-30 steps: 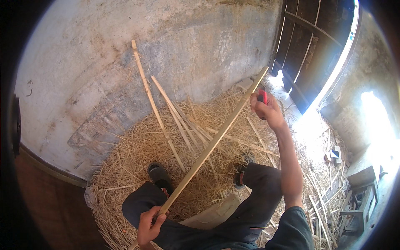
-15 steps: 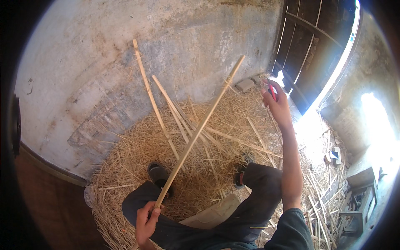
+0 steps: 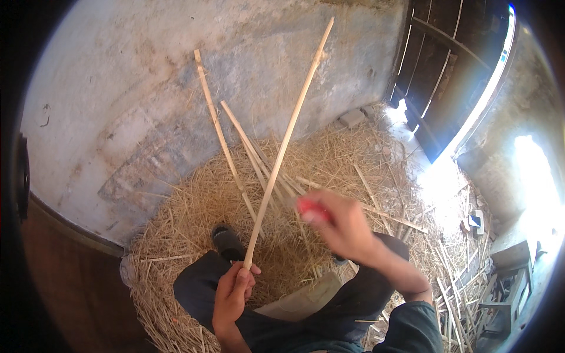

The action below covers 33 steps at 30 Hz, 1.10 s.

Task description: The person sits on a hay-covered floor and uses a red utility knife to shave the surface of a long bamboo stick. They hold the stick with their left hand and scrape the knife along its length with their right hand, rotating the stick to work on different sides.

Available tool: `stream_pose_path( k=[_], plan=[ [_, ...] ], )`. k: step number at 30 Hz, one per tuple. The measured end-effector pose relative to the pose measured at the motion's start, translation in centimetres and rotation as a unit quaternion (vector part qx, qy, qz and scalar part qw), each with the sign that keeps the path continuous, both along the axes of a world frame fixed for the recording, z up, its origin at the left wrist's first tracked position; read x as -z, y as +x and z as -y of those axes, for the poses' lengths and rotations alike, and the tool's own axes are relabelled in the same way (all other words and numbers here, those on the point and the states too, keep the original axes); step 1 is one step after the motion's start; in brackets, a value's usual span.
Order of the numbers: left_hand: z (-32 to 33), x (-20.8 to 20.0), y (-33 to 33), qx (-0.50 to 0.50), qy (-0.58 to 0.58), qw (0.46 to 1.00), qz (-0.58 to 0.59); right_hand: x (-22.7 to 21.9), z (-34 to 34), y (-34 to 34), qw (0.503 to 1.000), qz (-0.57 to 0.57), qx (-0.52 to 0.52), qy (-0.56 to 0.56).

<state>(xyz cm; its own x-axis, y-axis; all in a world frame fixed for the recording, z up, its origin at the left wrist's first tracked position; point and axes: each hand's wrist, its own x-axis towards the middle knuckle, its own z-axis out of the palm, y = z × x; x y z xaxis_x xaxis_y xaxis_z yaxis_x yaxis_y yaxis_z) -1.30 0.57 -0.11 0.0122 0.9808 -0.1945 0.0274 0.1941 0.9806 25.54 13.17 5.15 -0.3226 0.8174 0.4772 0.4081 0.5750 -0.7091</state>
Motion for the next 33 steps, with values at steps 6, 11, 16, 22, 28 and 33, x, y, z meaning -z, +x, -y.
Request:
stream_pose_path(
  k=[6, 11, 16, 22, 28, 33],
  plan=[
    [-1.1, -1.6, 2.0, -0.001, 0.038, 0.999, -0.025, 1.9, 3.2, -2.4, 0.989, 0.083, -0.064, 0.103],
    [-1.0, -2.1, 2.7, 0.001, 0.05, 0.998, -0.044, 2.4, 3.0, -2.4, 0.986, 0.089, -0.04, 0.136],
    [-1.1, -2.4, 3.6, -0.016, 0.084, 0.995, -0.049, 2.3, 3.3, -2.4, 0.976, 0.106, -0.017, 0.188],
    [-0.8, -2.9, 4.2, -0.022, 0.083, 0.994, -0.072, 1.5, 3.1, -2.0, 0.975, 0.116, 0.011, 0.189],
    [-0.6, -2.6, 4.3, -0.03, 0.081, 0.99, -0.108, 1.3, 3.0, -1.6, 0.974, 0.126, 0.019, 0.189],
    [-0.2, -2.3, 4.3, -0.029, 0.08, 0.988, -0.129, 1.8, 2.6, -1.2, 0.972, 0.117, 0.025, 0.201]
  ],
)
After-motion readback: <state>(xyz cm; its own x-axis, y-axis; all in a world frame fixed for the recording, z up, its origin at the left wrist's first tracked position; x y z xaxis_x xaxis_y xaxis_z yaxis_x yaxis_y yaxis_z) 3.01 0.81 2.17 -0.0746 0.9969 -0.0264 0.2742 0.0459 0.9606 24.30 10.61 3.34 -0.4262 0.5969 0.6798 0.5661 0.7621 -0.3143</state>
